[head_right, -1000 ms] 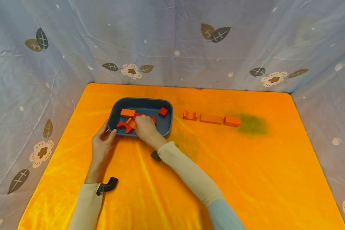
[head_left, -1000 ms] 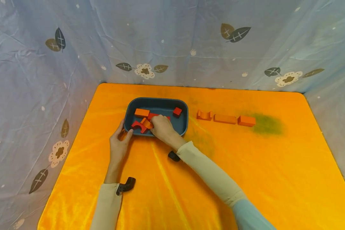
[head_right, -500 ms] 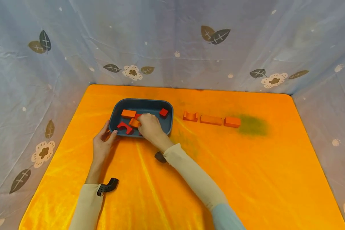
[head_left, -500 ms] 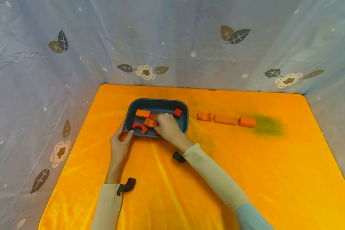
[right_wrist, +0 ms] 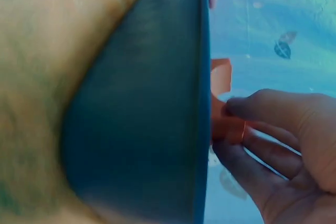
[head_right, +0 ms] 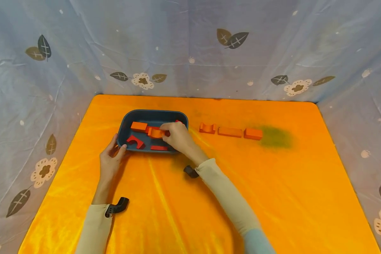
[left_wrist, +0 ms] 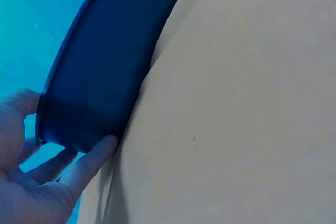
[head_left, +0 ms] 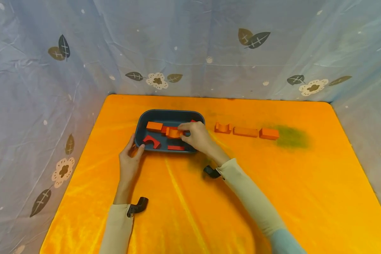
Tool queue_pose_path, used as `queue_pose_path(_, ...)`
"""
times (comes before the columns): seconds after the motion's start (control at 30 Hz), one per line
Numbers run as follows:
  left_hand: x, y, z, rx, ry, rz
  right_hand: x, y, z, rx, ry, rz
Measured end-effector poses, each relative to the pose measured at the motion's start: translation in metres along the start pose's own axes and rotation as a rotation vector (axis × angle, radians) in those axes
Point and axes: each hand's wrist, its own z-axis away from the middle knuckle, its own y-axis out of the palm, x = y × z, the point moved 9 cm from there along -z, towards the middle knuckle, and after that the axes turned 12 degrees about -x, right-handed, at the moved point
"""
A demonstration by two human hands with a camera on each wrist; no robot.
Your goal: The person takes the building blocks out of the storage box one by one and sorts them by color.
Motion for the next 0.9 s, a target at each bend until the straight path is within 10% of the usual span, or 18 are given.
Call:
queue_pose_path(0.43, 0.000, -0.005, 0.000, -0.028, -0.008, -0.039, -0.027, -0.053, 0.024, 0.032, 0.057, -0.091)
queue_pose_path(0.9, -0.001, 0.000, 0.001, -0.017, -0.030, -0.031, -0.122, -0.160, 0.072, -0.104, 0.306, 0.007)
